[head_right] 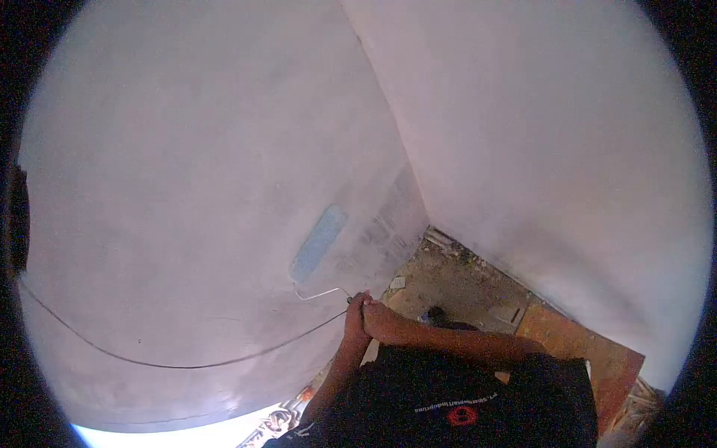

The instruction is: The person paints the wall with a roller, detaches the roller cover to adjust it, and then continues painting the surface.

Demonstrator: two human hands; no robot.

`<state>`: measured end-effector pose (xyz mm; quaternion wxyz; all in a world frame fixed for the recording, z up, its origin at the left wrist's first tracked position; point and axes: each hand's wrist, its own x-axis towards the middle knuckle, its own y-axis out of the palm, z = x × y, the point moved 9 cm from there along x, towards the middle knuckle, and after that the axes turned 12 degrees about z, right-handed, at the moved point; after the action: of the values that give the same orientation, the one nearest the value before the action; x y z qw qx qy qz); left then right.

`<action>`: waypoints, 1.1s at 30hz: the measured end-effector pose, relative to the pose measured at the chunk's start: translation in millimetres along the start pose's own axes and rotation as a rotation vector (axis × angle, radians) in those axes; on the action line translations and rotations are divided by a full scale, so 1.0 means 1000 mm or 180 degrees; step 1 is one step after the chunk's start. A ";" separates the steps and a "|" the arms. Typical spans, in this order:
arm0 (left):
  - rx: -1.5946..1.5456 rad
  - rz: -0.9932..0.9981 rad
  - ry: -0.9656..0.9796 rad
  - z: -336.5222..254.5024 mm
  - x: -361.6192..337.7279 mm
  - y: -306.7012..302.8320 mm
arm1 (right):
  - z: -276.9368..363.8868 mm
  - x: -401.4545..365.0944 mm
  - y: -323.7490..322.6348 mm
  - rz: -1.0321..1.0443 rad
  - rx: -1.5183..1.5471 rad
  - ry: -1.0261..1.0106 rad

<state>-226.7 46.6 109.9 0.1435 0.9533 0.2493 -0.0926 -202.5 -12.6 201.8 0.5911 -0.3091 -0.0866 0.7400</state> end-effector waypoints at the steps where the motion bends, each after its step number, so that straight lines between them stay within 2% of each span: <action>1: -0.0375 -0.0091 -0.0155 0.009 0.002 -0.001 | -0.003 -0.003 -0.005 -0.0272 0.0061 -0.0236; 3: 0.0095 -0.0158 -0.0166 0.049 0.019 -0.022 | -0.028 0.007 0.004 -0.0645 0.0092 -0.0270; 5: 0.0123 -0.0203 -0.0301 0.141 0.050 -0.059 | -0.083 0.039 0.028 -0.0878 0.0069 0.0155; 7: -0.0898 0.0076 -0.0647 0.139 0.060 -0.041 | -0.094 0.057 0.036 -0.0364 -0.0133 0.0236; 8: -0.1929 0.0329 -0.0946 0.131 0.056 -0.022 | -0.100 0.062 0.042 -0.0097 -0.0228 0.0263; 10: -0.1386 0.0563 -0.0595 0.098 0.049 -0.003 | -0.120 0.086 0.054 0.0324 -0.0603 0.0260; 11: 0.0197 0.0545 0.0049 0.078 0.046 -0.001 | -0.128 0.095 0.059 0.0436 -0.0741 0.0233; 13: 0.1327 0.0563 0.0391 0.067 0.051 -0.005 | -0.126 0.105 0.060 0.0503 -0.0896 0.0228; 17: -0.0334 0.0748 -0.1126 0.131 0.055 -0.039 | -0.107 0.089 0.054 0.0626 -0.1050 0.0180; 19: -0.1310 0.0571 -0.1358 0.127 0.050 -0.006 | -0.080 0.043 0.031 0.0513 -0.1033 -0.0025; 20: -0.2044 0.0502 -0.1151 0.094 0.028 -0.018 | -0.062 0.051 0.036 0.0370 -0.1093 -0.0109; 21: -0.2708 0.0357 -0.0948 0.059 0.020 0.001 | -0.044 0.058 0.040 0.0224 -0.1154 -0.0189; 22: -0.2369 -0.0208 -0.1115 0.042 0.009 0.011 | -0.063 0.071 0.053 -0.0193 -0.0915 -0.0266; 24: -0.2623 0.0088 -0.1043 0.078 0.024 -0.004 | -0.073 0.073 0.055 -0.0461 -0.1134 -0.0408; 25: -0.2758 0.0211 -0.1019 0.100 0.030 -0.016 | -0.070 0.073 0.057 -0.0257 -0.1537 -0.0464; 26: -0.2004 0.0195 -0.0617 0.110 0.038 -0.037 | -0.067 0.072 0.060 -0.0066 -0.1930 -0.0549; 29: 0.0248 0.0086 0.0546 0.137 0.048 -0.077 | -0.112 0.110 0.079 0.0564 -0.1556 -0.0173; 30: 0.1024 0.0041 0.0929 0.137 0.051 -0.077 | -0.118 0.116 0.081 0.0529 -0.1471 -0.0118; 32: 0.0716 -0.0059 0.0759 0.132 0.066 -0.071 | -0.125 0.117 0.081 0.0421 -0.1279 -0.0062; 33: -0.0361 -0.0095 0.0180 0.125 0.063 -0.062 | -0.118 0.112 0.077 0.0292 -0.1253 -0.0135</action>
<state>-216.5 86.8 -38.0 0.1887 0.9420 0.2723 -0.0535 -211.8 41.6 30.0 0.4830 -0.4067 -0.2279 0.7412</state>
